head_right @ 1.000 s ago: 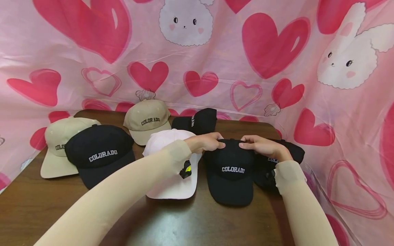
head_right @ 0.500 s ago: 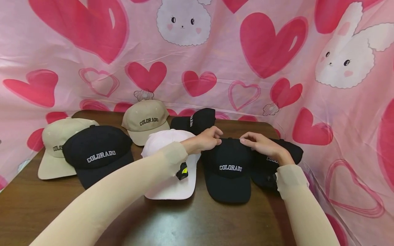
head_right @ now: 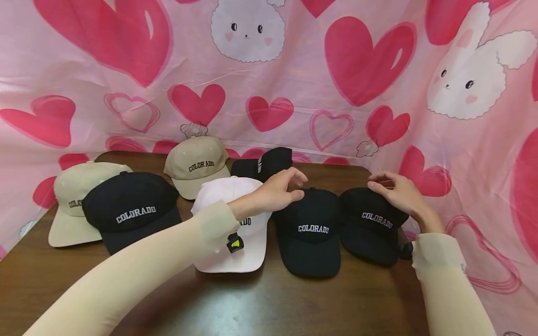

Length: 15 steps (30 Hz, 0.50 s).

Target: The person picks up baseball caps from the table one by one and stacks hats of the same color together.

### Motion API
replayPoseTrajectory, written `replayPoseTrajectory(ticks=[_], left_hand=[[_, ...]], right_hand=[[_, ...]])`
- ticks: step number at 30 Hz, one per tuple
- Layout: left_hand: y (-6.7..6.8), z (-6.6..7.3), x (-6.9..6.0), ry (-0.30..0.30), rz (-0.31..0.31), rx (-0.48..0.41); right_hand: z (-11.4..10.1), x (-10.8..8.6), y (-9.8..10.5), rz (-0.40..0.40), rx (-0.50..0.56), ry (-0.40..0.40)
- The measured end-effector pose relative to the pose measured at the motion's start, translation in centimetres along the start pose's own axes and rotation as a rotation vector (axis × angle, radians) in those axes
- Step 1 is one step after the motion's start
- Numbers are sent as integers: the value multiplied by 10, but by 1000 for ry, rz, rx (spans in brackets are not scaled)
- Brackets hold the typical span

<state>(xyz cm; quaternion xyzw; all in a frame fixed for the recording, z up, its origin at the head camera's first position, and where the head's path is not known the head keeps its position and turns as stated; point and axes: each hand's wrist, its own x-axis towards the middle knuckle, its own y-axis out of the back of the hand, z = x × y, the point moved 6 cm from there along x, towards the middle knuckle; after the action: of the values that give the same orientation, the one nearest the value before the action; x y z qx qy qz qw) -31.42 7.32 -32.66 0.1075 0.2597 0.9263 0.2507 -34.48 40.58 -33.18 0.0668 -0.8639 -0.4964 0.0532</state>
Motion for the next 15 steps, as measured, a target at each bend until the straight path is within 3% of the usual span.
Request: replayPoseTrajectory(ticks=[6,15], left_hand=[[0,12,-13,-153,-30,53],[-4,13,-21,-176,-24,60]], right_hand=[[37,-7,12,25,-85,-36],[80,-14,-1,-197,-89,-176]])
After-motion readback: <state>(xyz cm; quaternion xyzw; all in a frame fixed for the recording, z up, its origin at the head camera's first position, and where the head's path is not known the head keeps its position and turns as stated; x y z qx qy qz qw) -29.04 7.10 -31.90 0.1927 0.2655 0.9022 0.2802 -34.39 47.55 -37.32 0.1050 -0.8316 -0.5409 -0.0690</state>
